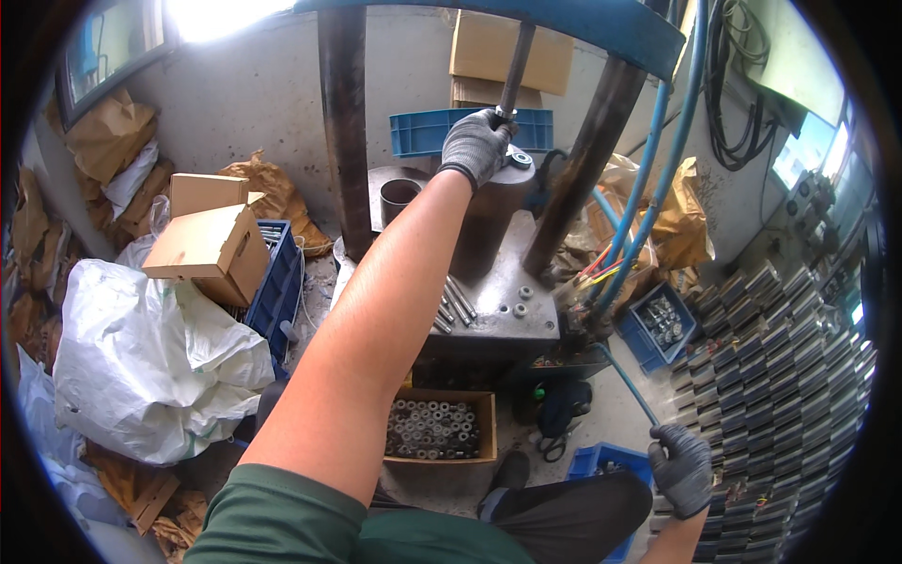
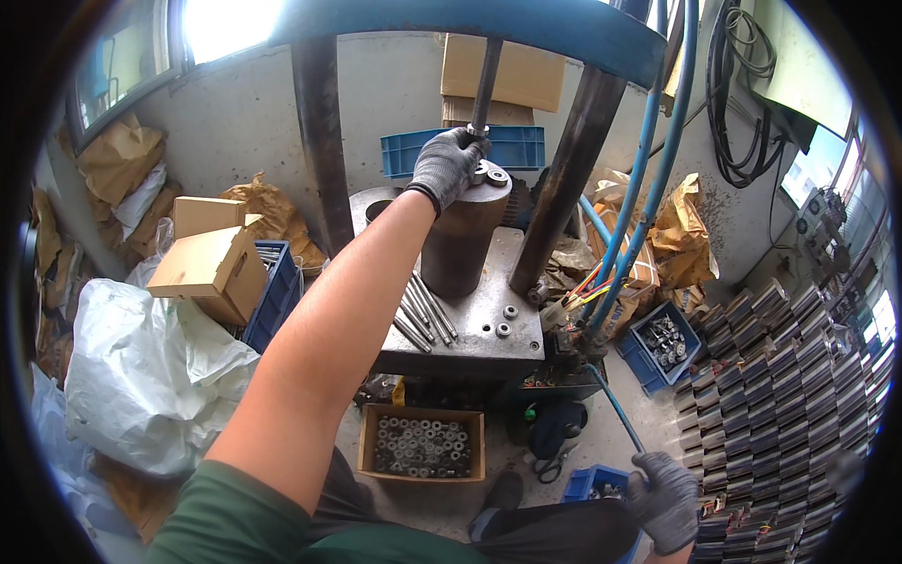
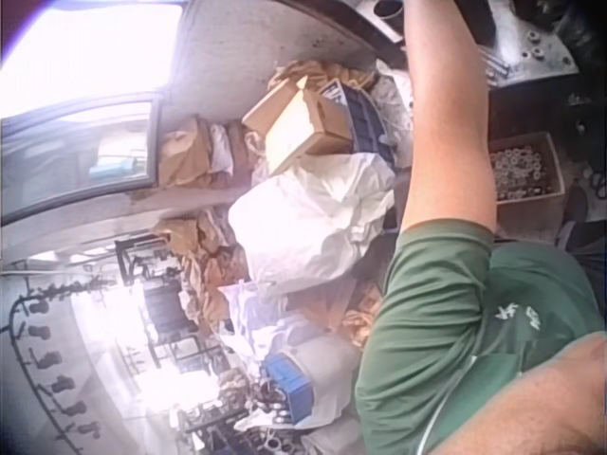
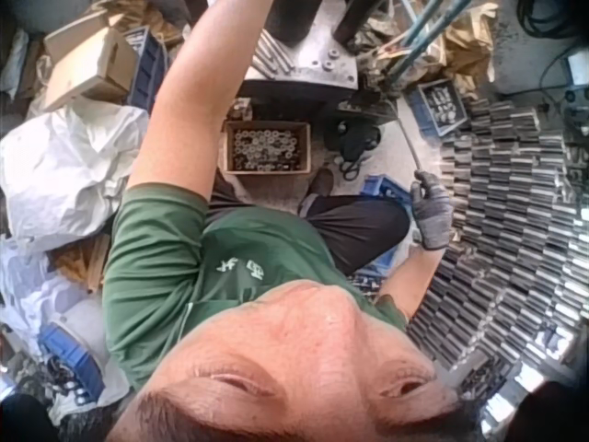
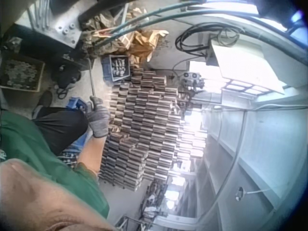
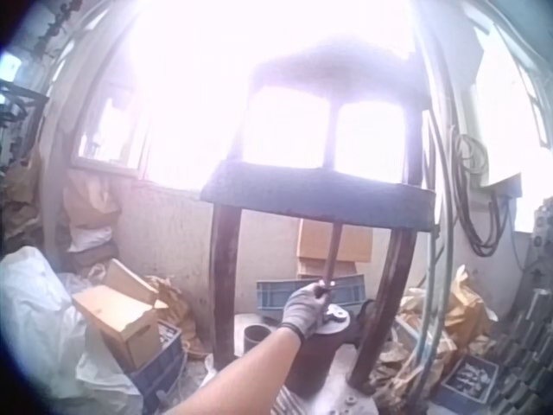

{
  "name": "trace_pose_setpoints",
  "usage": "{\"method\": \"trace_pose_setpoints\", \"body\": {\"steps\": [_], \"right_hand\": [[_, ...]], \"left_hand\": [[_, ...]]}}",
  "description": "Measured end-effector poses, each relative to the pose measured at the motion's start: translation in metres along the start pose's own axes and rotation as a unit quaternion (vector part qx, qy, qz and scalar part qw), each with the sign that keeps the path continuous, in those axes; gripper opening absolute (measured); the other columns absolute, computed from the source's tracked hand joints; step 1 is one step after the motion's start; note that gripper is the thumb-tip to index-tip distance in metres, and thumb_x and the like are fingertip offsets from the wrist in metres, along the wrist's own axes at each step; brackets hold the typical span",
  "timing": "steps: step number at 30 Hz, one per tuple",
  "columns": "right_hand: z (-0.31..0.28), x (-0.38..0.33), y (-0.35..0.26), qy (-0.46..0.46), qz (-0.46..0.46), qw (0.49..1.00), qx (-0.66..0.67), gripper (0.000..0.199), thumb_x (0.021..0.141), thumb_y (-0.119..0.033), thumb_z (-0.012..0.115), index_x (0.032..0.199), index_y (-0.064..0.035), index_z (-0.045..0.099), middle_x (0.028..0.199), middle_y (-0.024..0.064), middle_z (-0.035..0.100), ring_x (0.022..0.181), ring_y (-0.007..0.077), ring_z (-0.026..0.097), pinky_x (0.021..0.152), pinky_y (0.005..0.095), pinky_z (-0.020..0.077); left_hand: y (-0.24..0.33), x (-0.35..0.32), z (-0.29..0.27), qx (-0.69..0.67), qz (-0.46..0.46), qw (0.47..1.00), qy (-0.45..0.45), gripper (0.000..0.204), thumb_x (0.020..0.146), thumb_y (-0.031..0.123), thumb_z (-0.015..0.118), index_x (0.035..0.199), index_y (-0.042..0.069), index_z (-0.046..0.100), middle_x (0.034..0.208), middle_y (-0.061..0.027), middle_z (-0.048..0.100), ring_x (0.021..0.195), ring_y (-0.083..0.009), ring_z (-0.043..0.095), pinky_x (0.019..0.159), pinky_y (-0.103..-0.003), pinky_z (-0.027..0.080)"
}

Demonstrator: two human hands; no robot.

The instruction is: Assembling long metal bolts into cylindrical housings and using a manual press to secure them.

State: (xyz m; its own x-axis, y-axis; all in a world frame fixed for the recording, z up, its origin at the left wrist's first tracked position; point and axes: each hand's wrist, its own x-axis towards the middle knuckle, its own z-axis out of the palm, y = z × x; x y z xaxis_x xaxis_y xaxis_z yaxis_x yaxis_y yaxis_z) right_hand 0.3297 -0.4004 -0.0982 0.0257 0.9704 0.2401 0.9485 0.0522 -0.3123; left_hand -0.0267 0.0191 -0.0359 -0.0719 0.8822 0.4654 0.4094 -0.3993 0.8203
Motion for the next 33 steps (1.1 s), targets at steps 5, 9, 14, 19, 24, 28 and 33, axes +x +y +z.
{"method": "trace_pose_setpoints", "body": {"steps": [5,9,14,19,24,28,33], "right_hand": [[-0.026,0.119,0.01,0.298,-0.203,0.933,0.002,0.024,0.086,0.01,0.062,0.106,-0.0005,0.069,0.097,0.0132,0.07,0.088,0.0264,0.07,0.083,0.0349,0.0554],[-0.056,0.206,0.034,0.354,-0.179,0.916,-0.051,0.021,0.091,0.004,0.064,0.111,-0.0012,0.069,0.1,0.0128,0.07,0.091,0.0261,0.07,0.087,0.0337,0.0561],[-0.054,0.215,0.035,0.308,-0.131,0.942,-0.015,0.029,0.091,-0.001,0.067,0.121,-0.0012,0.07,0.109,0.0125,0.072,0.098,0.0231,0.072,0.089,0.0335,0.0575],[-0.039,0.112,0.026,0.133,-0.1,0.986,0.018,0.033,0.085,0.0,0.07,0.118,-0.0023,0.071,0.109,0.0163,0.072,0.098,0.0279,0.072,0.088,0.0354,0.0575],[-0.008,0.0,0.004,-0.209,-0.043,0.976,-0.033,0.026,0.083,-0.021,0.074,0.103,-0.0047,0.076,0.096,0.016,0.075,0.087,0.0343,0.072,0.082,0.0424,0.0582],[0.015,-0.024,0.01,-0.183,-0.04,0.979,-0.082,0.024,0.085,-0.025,0.072,0.099,-0.0066,0.078,0.091,0.0145,0.075,0.084,0.0334,0.073,0.077,0.0429,0.0586],[0.004,-0.01,0.007,-0.177,-0.056,0.979,-0.078,0.024,0.083,-0.022,0.072,0.1,-0.0056,0.078,0.09,0.015,0.075,0.081,0.034,0.073,0.076,0.0425,0.0587]], "left_hand": [[0.003,-0.007,-0.009,0.015,-0.006,1.0,-0.011,0.033,0.097,0.035,0.069,0.122,0.013,0.073,0.104,-0.0141,0.076,0.094,-0.0282,0.072,0.088,-0.04,0.054],[0.014,-0.009,-0.006,-0.009,-0.025,0.999,-0.021,0.03,0.099,0.031,0.068,0.122,0.013,0.073,0.101,-0.013,0.076,0.09,-0.0252,0.072,0.087,-0.039,0.055],[-0.003,-0.002,-0.004,-0.008,0.018,1.0,0.007,0.025,0.1,0.028,0.068,0.12,0.013,0.075,0.098,-0.0123,0.076,0.084,-0.0229,0.073,0.082,-0.037,0.056],[0.007,-0.008,-0.005,-0.065,-0.037,0.997,-0.014,0.025,0.099,0.027,0.069,0.118,0.012,0.075,0.096,-0.013,0.075,0.083,-0.0223,0.073,0.081,-0.037,0.057],[0.004,-0.004,-0.007,-0.032,-0.009,0.999,-0.001,0.025,0.099,0.027,0.069,0.116,0.011,0.075,0.094,-0.0122,0.075,0.082,-0.0219,0.073,0.08,-0.037,0.057],[0.011,-0.01,-0.006,-0.013,0.009,1.0,0.004,0.025,0.099,0.027,0.07,0.115,0.01,0.075,0.093,-0.012,0.075,0.077,-0.0208,0.073,0.077,-0.037,0.058],[0.005,-0.005,-0.006,-0.031,-0.004,0.999,0.013,0.022,0.097,0.023,0.073,0.114,0.009,0.075,0.089,-0.0084,0.074,0.076,-0.0145,0.071,0.07,-0.032,0.06]]}}
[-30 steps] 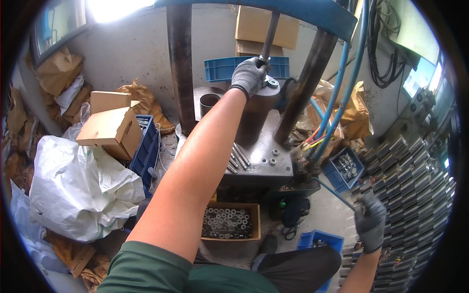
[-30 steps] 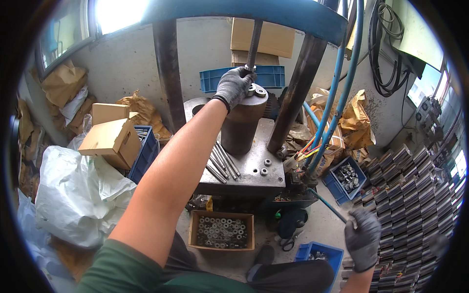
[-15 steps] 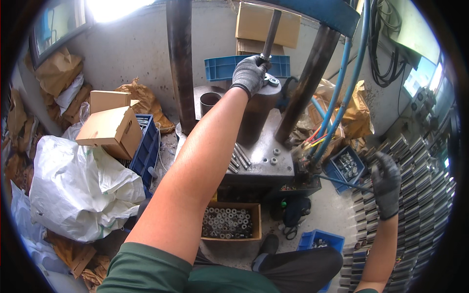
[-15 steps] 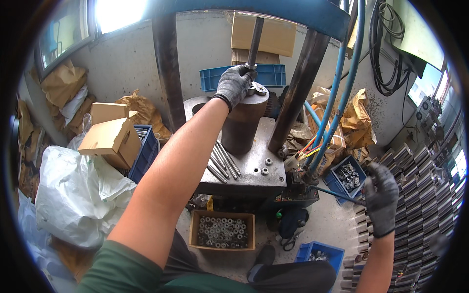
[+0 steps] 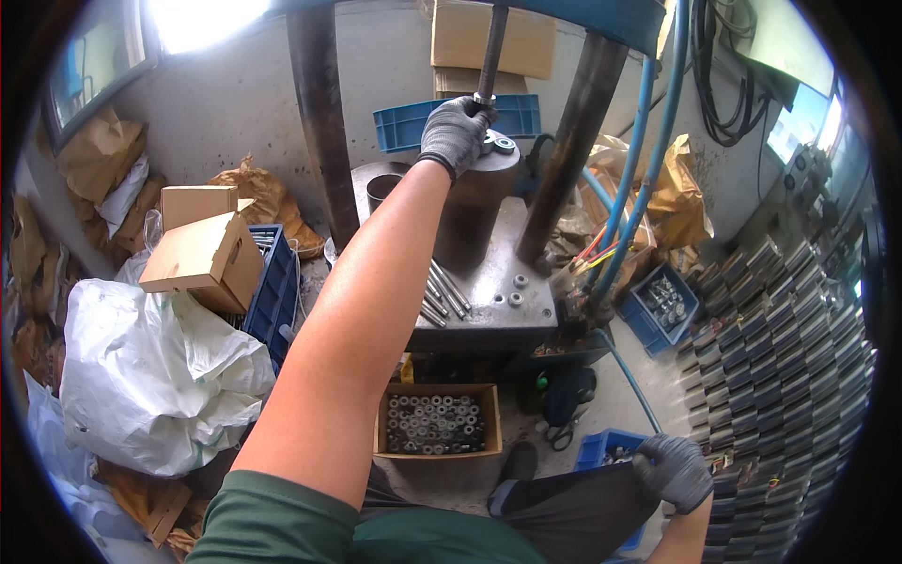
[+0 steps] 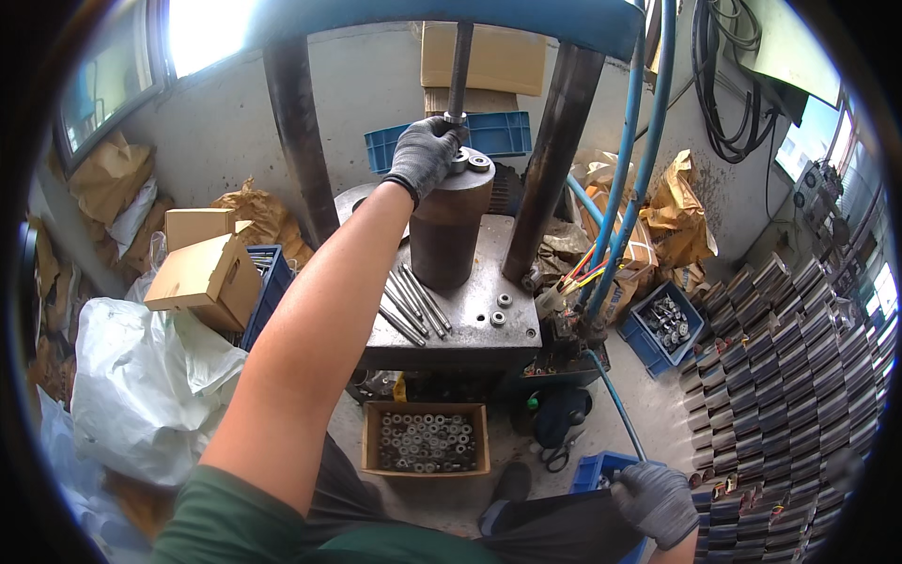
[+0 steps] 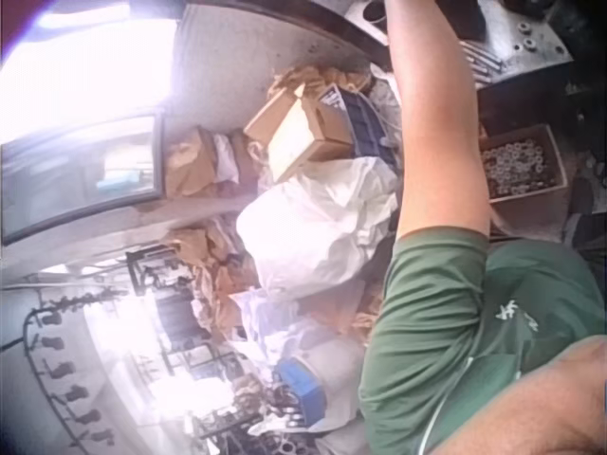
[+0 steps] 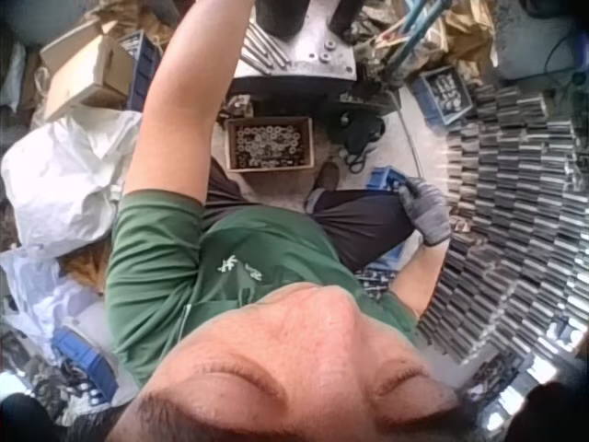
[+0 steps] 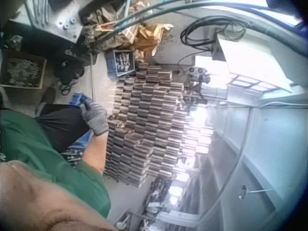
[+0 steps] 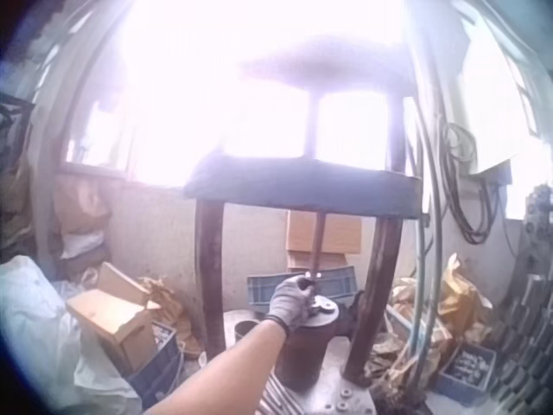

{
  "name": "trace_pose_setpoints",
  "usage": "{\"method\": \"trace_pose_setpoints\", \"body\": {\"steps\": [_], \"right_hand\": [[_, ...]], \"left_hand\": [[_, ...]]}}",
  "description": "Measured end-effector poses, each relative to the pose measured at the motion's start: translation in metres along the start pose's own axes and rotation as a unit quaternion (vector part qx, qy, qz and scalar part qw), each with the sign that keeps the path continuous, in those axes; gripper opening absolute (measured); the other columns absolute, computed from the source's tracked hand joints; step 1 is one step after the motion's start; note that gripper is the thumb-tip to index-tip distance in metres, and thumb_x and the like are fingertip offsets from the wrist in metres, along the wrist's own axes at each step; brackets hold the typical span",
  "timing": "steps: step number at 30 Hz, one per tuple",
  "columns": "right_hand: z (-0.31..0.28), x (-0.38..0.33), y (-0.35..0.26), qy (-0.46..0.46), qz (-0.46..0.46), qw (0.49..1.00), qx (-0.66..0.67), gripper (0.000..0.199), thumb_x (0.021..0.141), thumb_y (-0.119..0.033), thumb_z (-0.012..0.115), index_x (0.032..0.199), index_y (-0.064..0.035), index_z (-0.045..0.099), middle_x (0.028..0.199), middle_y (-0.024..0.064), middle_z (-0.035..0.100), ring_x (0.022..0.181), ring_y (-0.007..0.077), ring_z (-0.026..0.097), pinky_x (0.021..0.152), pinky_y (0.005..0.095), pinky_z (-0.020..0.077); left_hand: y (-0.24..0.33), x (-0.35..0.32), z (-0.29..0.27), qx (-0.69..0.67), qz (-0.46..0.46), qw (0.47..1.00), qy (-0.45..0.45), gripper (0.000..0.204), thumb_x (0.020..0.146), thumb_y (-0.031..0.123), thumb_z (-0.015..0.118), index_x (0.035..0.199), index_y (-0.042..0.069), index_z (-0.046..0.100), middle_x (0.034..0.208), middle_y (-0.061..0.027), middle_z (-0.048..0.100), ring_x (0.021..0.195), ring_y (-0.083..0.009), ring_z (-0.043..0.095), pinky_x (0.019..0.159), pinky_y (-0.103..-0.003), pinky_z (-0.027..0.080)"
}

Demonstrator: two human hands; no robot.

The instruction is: Assembling long metal bolts into cylindrical housings and using a manual press to secure them.

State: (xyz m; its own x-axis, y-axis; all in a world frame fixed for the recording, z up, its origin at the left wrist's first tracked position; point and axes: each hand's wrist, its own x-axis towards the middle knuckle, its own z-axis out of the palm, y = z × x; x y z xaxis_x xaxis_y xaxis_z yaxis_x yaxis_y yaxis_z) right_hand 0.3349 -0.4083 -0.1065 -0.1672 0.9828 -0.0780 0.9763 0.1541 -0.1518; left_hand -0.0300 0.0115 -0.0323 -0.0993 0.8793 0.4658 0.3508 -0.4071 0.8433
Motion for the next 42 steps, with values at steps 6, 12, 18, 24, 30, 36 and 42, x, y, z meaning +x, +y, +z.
{"method": "trace_pose_setpoints", "body": {"steps": [6,12,18,24,30,36,42], "right_hand": [[-0.033,0.015,-0.006,0.056,0.056,0.991,0.111,0.025,0.08,-0.01,0.071,0.103,-0.0013,0.076,0.093,0.0186,0.075,0.082,0.0327,0.075,0.078,0.0404,0.0596],[-0.02,0.009,-0.001,0.033,0.003,0.998,0.059,0.021,0.081,-0.014,0.072,0.098,-0.0036,0.077,0.091,0.0177,0.074,0.085,0.0346,0.073,0.078,0.0423,0.0592],[-0.002,-0.001,0.012,-0.009,-0.007,1.0,-0.021,0.016,0.083,-0.021,0.071,0.089,-0.007,0.076,0.088,0.0159,0.074,0.082,0.0351,0.073,0.075,0.0425,0.0594],[-0.029,0.01,-0.006,0.044,0.049,0.992,0.105,0.024,0.081,-0.014,0.074,0.102,-0.0018,0.076,0.093,0.0188,0.075,0.081,0.0353,0.074,0.077,0.043,0.06],[-0.031,0.018,-0.006,-0.002,0.012,0.998,0.057,0.026,0.082,-0.012,0.072,0.105,-0.0005,0.076,0.095,0.0202,0.075,0.083,0.0357,0.074,0.08,0.0418,0.06],[-0.025,0.009,0.006,0.04,0.055,0.99,0.124,0.024,0.084,-0.014,0.071,0.104,-0.0021,0.077,0.095,0.0206,0.074,0.085,0.0356,0.074,0.08,0.0419,0.0598],[-0.033,0.014,-0.003,-0.03,0.036,0.995,0.091,0.027,0.085,-0.014,0.07,0.107,-0.0005,0.076,0.097,0.0212,0.074,0.087,0.0356,0.074,0.081,0.0415,0.0596]], "left_hand": [[0.019,-0.014,-0.002,-0.021,-0.027,0.999,-0.018,0.033,0.096,0.031,0.074,0.12,0.008,0.073,0.104,-0.0065,0.077,0.09,-0.0139,0.072,0.086,-0.029,0.056],[-0.01,0.007,-0.003,-0.077,0.008,0.997,-0.005,0.046,0.099,0.039,0.072,0.126,0.004,0.064,0.084,0.0008,0.061,0.071,-0.0073,0.058,0.064,-0.023,0.055],[-0.001,0.002,-0.001,-0.093,-0.018,0.995,-0.024,0.04,0.1,0.035,0.069,0.122,0.002,0.067,0.085,-0.0006,0.063,0.075,-0.0085,0.06,0.069,-0.025,0.055],[-0.002,0.003,-0.001,-0.051,-0.005,0.998,-0.024,0.034,0.1,0.032,0.066,0.115,0.002,0.07,0.083,-0.0019,0.066,0.074,-0.01,0.06,0.073,-0.027,0.053],[-0.018,0.012,-0.006,0.002,-0.006,1.0,-0.009,0.046,0.097,0.042,0.063,0.119,0.002,0.071,0.099,-0.0157,0.075,0.095,-0.0261,0.072,0.089,-0.039,0.053],[-0.007,0.011,0.0,0.006,-0.005,1.0,-0.023,0.047,0.096,0.043,0.062,0.118,0.002,0.071,0.098,-0.0164,0.075,0.096,-0.0283,0.072,0.09,-0.04,0.052],[-0.012,0.011,-0.004,0.015,-0.003,1.0,-0.018,0.046,0.096,0.042,0.062,0.116,0.001,0.071,0.098,-0.0173,0.074,0.092,-0.0282,0.072,0.087,-0.04,0.054]]}}
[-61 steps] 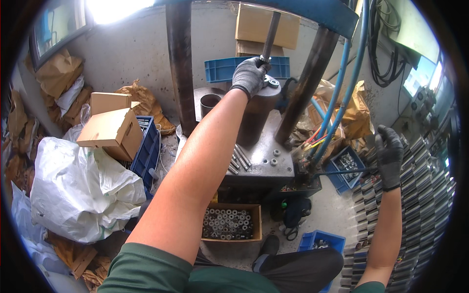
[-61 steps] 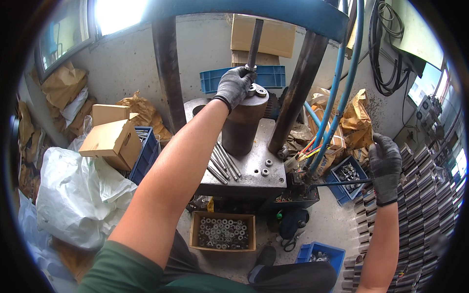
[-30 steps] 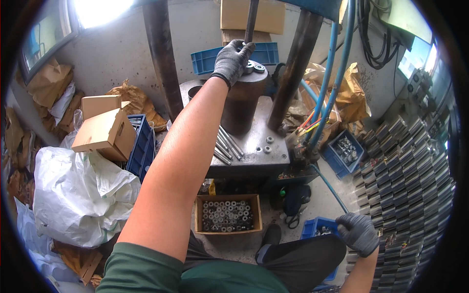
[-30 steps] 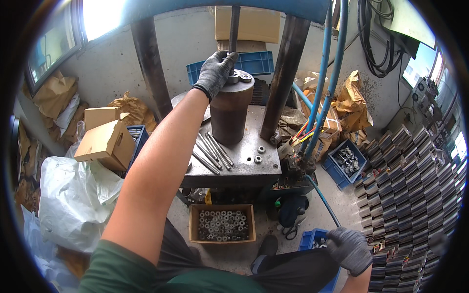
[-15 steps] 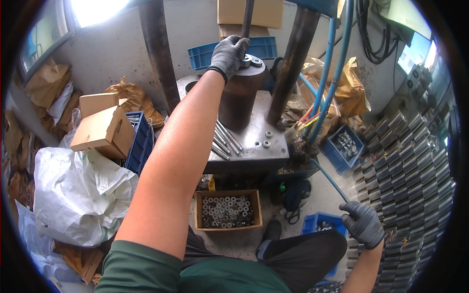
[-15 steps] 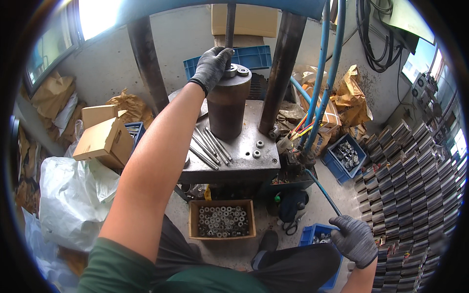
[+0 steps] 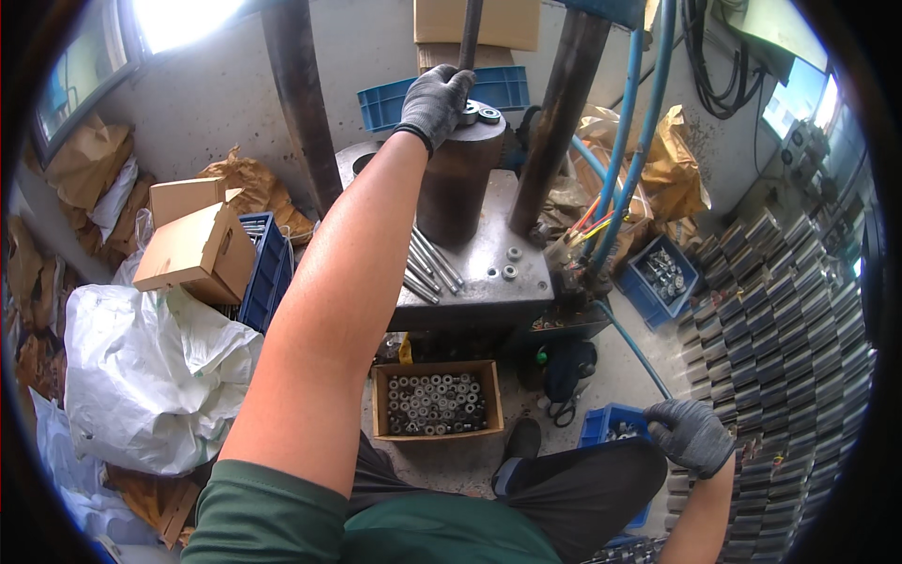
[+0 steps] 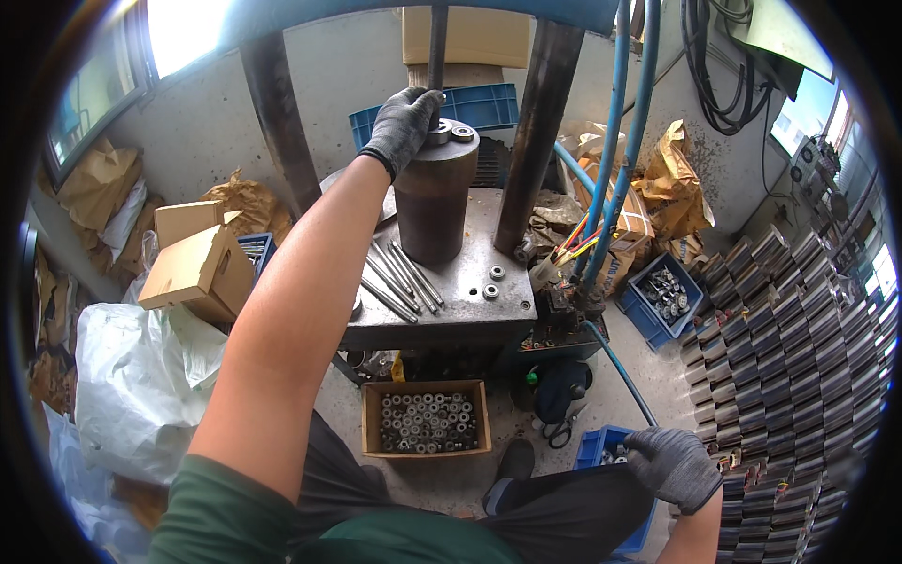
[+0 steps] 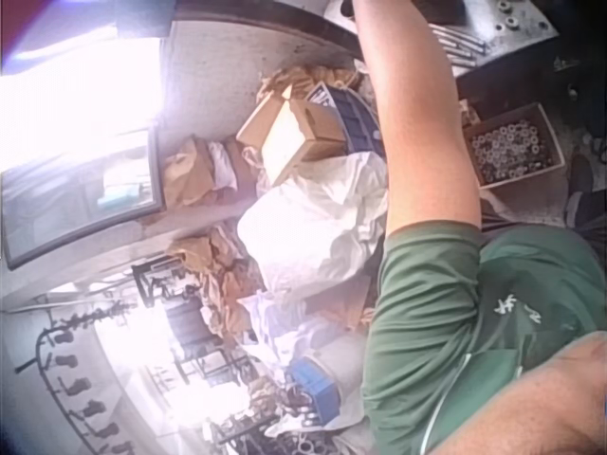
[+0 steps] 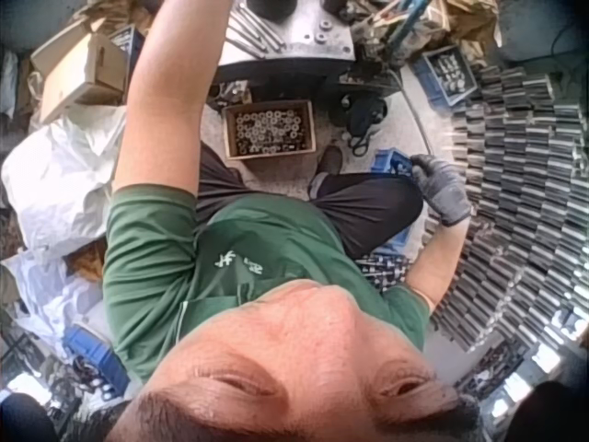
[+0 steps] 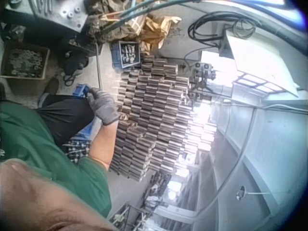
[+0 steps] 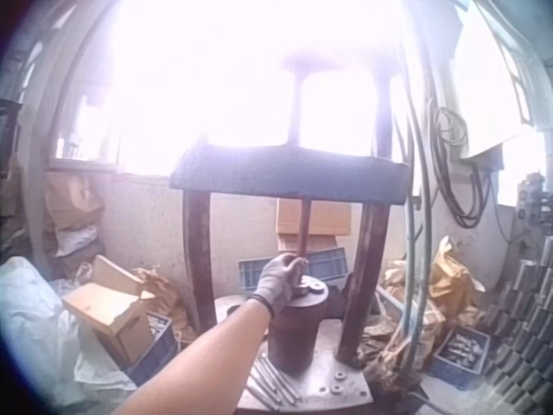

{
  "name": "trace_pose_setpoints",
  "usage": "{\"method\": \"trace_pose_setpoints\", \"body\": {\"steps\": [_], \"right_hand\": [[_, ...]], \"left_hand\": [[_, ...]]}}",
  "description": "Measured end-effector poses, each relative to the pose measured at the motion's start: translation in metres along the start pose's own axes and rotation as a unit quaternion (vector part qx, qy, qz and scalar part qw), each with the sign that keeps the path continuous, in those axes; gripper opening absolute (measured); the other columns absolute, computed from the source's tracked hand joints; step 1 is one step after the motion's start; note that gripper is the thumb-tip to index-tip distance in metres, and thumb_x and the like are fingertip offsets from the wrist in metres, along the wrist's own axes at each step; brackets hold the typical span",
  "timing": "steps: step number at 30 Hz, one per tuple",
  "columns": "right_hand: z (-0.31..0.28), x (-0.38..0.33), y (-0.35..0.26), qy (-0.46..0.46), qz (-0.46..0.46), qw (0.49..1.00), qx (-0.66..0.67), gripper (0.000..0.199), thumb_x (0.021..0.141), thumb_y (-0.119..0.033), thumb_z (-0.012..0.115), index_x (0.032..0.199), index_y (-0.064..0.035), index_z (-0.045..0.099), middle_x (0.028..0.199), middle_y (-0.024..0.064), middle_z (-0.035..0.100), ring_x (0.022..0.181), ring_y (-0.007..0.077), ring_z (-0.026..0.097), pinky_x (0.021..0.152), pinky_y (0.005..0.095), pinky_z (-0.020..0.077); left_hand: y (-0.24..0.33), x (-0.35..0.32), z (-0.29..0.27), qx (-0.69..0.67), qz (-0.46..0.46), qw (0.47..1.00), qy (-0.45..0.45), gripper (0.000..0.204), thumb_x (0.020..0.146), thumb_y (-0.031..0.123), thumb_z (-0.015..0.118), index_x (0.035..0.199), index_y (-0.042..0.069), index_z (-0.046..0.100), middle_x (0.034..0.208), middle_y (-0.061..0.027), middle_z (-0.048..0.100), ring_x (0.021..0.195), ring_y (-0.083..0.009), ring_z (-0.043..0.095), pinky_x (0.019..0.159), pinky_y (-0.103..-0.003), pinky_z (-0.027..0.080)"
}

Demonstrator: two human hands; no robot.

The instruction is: Assembling long metal bolts into cylindrical housings and using a manual press to secure them.

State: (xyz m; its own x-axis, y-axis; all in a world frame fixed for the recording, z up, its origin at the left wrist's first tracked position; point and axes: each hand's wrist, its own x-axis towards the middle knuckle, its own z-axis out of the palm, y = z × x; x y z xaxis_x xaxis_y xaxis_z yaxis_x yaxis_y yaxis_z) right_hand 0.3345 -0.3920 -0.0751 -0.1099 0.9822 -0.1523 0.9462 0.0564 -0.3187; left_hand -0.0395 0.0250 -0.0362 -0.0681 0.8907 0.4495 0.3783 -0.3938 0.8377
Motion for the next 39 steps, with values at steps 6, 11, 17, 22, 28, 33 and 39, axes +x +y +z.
{"method": "trace_pose_setpoints", "body": {"steps": [6,11,17,22,28,33,39], "right_hand": [[-0.004,0.001,0.007,0.079,-0.005,0.996,0.033,0.026,0.085,-0.011,0.071,0.109,-0.0002,0.075,0.096,0.0209,0.075,0.084,0.0322,0.075,0.079,0.0387,0.0592],[-0.027,0.041,-0.001,0.312,-0.079,0.947,0.003,0.02,0.086,-0.001,0.071,0.106,0.0,0.073,0.095,0.0184,0.074,0.083,0.0253,0.074,0.075,0.0344,0.0586],[-0.099,0.143,0.017,0.498,-0.172,0.846,-0.081,0.015,0.096,-0.011,0.069,0.107,-0.0012,0.073,0.096,0.0176,0.074,0.086,0.0265,0.074,0.078,0.036,0.0584],[-0.13,0.182,0.006,0.448,-0.109,0.886,-0.047,0.025,0.1,-0.024,0.068,0.107,-0.0002,0.074,0.092,0.021,0.074,0.085,0.0294,0.074,0.076,0.0383,0.0568],[-0.131,0.19,0.004,0.405,-0.051,0.911,-0.051,0.032,0.102,-0.03,0.065,0.102,0.0006,0.073,0.089,0.0213,0.073,0.08,0.0356,0.072,0.074,0.0429,0.0553],[-0.135,0.186,-0.001,0.385,-0.002,0.913,-0.138,0.026,0.096,-0.028,0.066,0.104,-0.0041,0.074,0.097,0.021,0.074,0.091,0.037,0.073,0.084,0.0456,0.0578],[-0.131,0.195,0.01,0.398,0.014,0.908,-0.129,0.025,0.092,-0.015,0.066,0.113,-0.0056,0.075,0.104,0.0205,0.074,0.099,0.0355,0.072,0.092,0.0426,0.0569]], "left_hand": [[0.013,-0.008,0.004,-0.03,-0.022,0.999,-0.011,0.045,0.096,0.039,0.064,0.119,0.001,0.07,0.1,-0.0174,0.075,0.091,-0.0248,0.073,0.085,-0.037,0.056],[0.008,-0.009,0.001,-0.049,-0.001,0.999,0.018,0.034,0.099,0.029,0.066,0.119,0.003,0.069,0.081,-0.0014,0.065,0.072,-0.0099,0.061,0.071,-0.028,0.052],[0.023,-0.024,0.004,-0.122,-0.024,0.992,0.008,0.035,0.098,0.028,0.067,0.124,0.004,0.067,0.084,-0.0013,0.065,0.076,-0.0092,0.061,0.074,-0.027,0.052],[0.007,-0.008,0.004,-0.075,0.044,0.996,0.024,0.039,0.098,0.024,0.066,0.132,0.004,0.064,0.109,-0.0145,0.071,0.097,-0.0192,0.069,0.078,-0.032,0.062],[-0.014,-0.002,0.006,-0.306,0.036,0.936,0.172,0.021,0.091,0.004,0.064,0.111,-0.002,0.069,0.101,-0.0089,0.073,0.084,-0.0178,0.068,0.079,-0.029,0.056],[0.001,-0.007,0.016,-0.166,0.085,0.978,0.09,0.033,0.094,0.01,0.066,0.125,-0.001,0.062,0.106,-0.0128,0.074,0.086,-0.0197,0.071,0.082,-0.033,0.057],[0.004,-0.058,0.025,0.121,0.265,0.939,0.184,0.043,0.09,0.012,0.068,0.132,0.006,0.059,0.11,-0.0169,0.069,0.105,-0.0337,0.064,0.097,-0.045,0.049]]}}
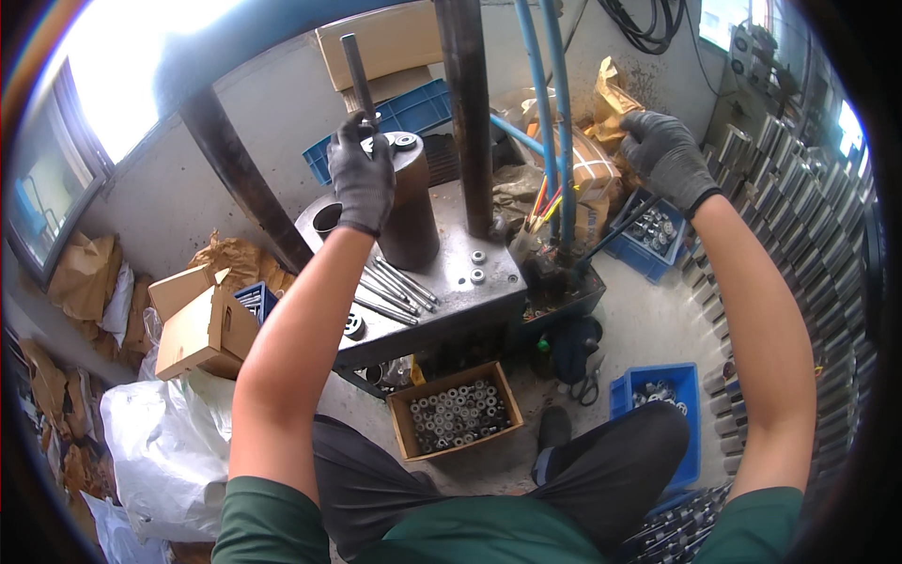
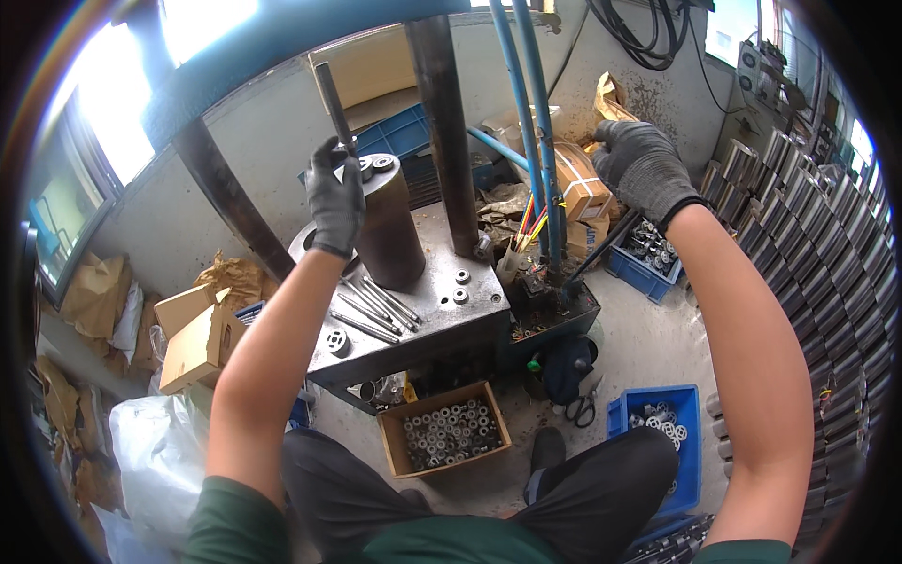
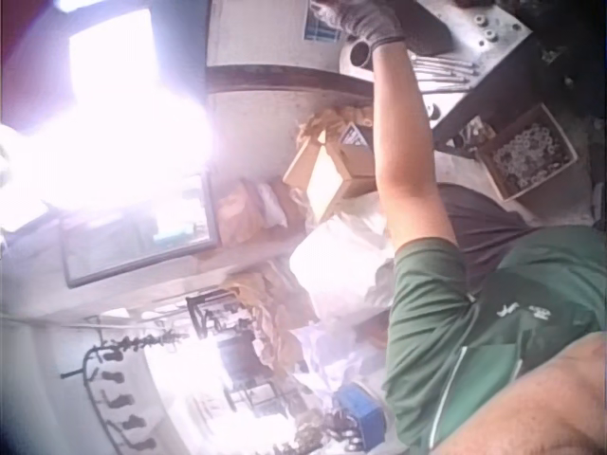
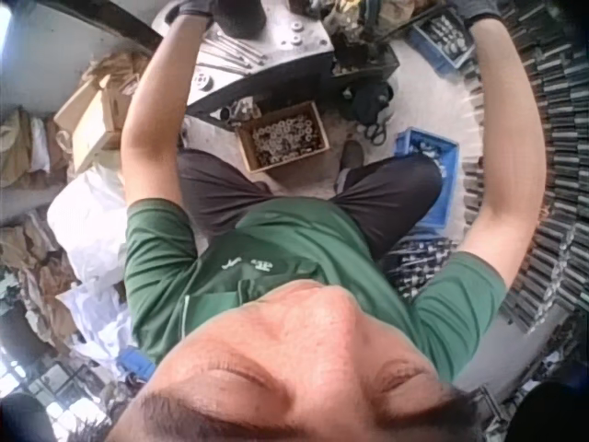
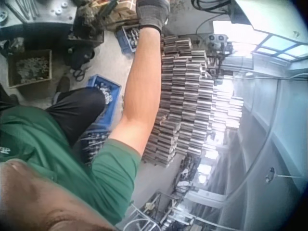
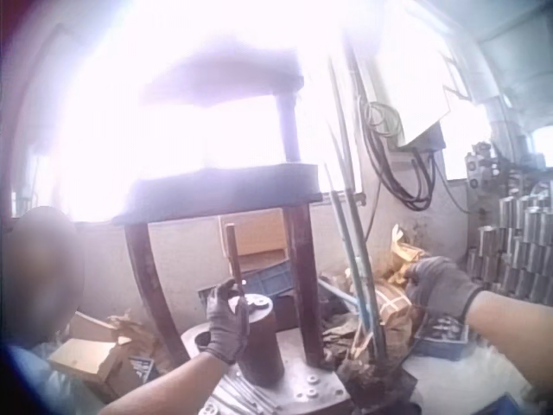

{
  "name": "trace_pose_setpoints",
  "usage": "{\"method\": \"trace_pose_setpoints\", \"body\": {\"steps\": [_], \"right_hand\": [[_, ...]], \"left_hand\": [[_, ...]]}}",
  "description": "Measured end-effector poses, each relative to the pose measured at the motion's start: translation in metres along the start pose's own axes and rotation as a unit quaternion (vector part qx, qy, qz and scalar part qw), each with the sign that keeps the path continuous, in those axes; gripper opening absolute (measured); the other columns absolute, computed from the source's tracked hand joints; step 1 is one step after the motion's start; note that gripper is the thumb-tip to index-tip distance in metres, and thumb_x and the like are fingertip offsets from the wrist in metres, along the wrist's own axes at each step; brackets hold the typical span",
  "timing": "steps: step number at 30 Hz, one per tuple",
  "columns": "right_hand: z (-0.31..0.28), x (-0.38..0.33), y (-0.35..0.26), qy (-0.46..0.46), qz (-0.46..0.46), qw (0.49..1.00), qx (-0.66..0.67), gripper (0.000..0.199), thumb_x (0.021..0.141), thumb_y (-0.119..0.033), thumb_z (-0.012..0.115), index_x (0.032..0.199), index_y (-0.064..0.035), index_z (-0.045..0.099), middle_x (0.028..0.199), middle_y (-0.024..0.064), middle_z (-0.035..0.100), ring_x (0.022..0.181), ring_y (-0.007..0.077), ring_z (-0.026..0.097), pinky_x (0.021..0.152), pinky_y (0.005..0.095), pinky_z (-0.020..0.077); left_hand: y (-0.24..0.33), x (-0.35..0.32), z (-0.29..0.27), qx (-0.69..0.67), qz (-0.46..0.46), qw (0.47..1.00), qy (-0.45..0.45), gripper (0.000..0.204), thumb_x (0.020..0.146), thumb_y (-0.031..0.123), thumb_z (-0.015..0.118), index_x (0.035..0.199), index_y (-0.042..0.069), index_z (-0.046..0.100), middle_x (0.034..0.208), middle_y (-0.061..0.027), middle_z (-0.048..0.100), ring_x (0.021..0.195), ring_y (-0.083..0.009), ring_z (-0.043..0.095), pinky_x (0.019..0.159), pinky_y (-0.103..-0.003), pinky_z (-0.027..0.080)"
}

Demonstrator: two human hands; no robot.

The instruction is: Assembling long metal bolts into cylindrical housings and using a manual press to secure them.

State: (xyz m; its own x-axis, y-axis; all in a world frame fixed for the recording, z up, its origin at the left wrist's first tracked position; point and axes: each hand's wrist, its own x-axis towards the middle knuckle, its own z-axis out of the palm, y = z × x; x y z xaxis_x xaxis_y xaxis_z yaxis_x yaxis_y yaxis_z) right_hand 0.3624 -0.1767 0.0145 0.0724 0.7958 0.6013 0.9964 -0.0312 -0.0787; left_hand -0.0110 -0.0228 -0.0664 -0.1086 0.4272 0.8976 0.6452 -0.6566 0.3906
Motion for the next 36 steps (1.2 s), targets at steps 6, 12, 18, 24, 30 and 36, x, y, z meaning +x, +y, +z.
{"method": "trace_pose_setpoints", "body": {"steps": [6,12,18,24,30,36], "right_hand": [[-0.004,-0.002,0.006,0.016,-0.038,0.997,-0.065,0.044,0.082,-0.019,0.069,0.125,-0.0111,0.073,0.114,0.0198,0.073,0.11,0.0367,0.069,0.101,0.0441,0.0538],[-0.012,-0.032,-0.004,0.055,-0.007,0.998,-0.023,0.032,0.083,-0.021,0.071,0.11,-0.005,0.075,0.103,0.0192,0.073,0.099,0.0355,0.071,0.092,0.0438,0.0561],[-0.028,-0.115,-0.006,0.116,-0.012,0.993,0.017,0.019,0.085,-0.021,0.065,0.094,-0.005,0.07,0.088,0.0174,0.07,0.084,0.0366,0.071,0.082,0.0466,0.0568],[-0.026,-0.21,-0.061,0.202,-0.135,0.961,0.13,0.013,0.082,-0.018,0.067,0.088,-0.0072,0.068,0.086,0.0113,0.068,0.079,0.0326,0.067,0.074,0.0435,0.0558],[0.038,-0.204,-0.139,-0.074,-0.115,0.939,0.316,0.028,0.084,-0.017,0.064,0.11,-0.006,0.07,0.104,0.0125,0.068,0.093,0.034,0.07,0.08,0.0435,0.057],[0.085,-0.123,-0.193,-0.081,-0.272,0.839,0.463,0.028,0.073,-0.018,0.073,0.098,-0.007,0.074,0.097,0.0178,0.072,0.09,0.0381,0.07,0.085,0.0445,0.0565]], "left_hand": [[0.05,-0.135,0.003,0.049,0.168,0.929,-0.327,0.048,0.085,0.025,0.075,0.129,0.012,0.061,0.128,-0.0157,0.062,0.121,-0.0361,0.057,0.102,-0.05,0.046],[0.034,-0.237,0.006,0.112,0.129,0.88,-0.443,0.045,0.082,0.02,0.072,0.126,0.011,0.065,0.131,-0.0187,0.062,0.118,-0.0405,0.058,0.099,-0.054,0.048],[0.027,-0.243,0.003,0.139,0.179,0.884,-0.408,0.03,0.087,0.012,0.063,0.115,0.011,0.071,0.11,-0.0187,0.066,0.098,-0.0405,0.062,0.086,-0.053,0.049],[0.012,-0.25,-0.005,-0.066,-0.03,0.916,-0.394,0.027,0.092,-0.001,0.065,0.119,0.005,0.066,0.112,-0.0155,0.066,0.104,-0.0307,0.066,0.095,-0.044,0.053],[0.04,-0.231,-0.055,-0.557,-0.395,0.625,-0.378,0.053,0.096,0.025,0.069,0.142,0.009,0.049,0.137,-0.0145,0.057,0.124,-0.0296,0.06,0.103,-0.048,0.054],[0.096,-0.138,-0.13,-0.504,-0.357,0.713,-0.332,0.048,0.1,0.021,0.058,0.143,0.003,0.049,0.136,-0.0146,0.06,0.125,-0.0252,0.061,0.109,-0.04,0.047]]}}
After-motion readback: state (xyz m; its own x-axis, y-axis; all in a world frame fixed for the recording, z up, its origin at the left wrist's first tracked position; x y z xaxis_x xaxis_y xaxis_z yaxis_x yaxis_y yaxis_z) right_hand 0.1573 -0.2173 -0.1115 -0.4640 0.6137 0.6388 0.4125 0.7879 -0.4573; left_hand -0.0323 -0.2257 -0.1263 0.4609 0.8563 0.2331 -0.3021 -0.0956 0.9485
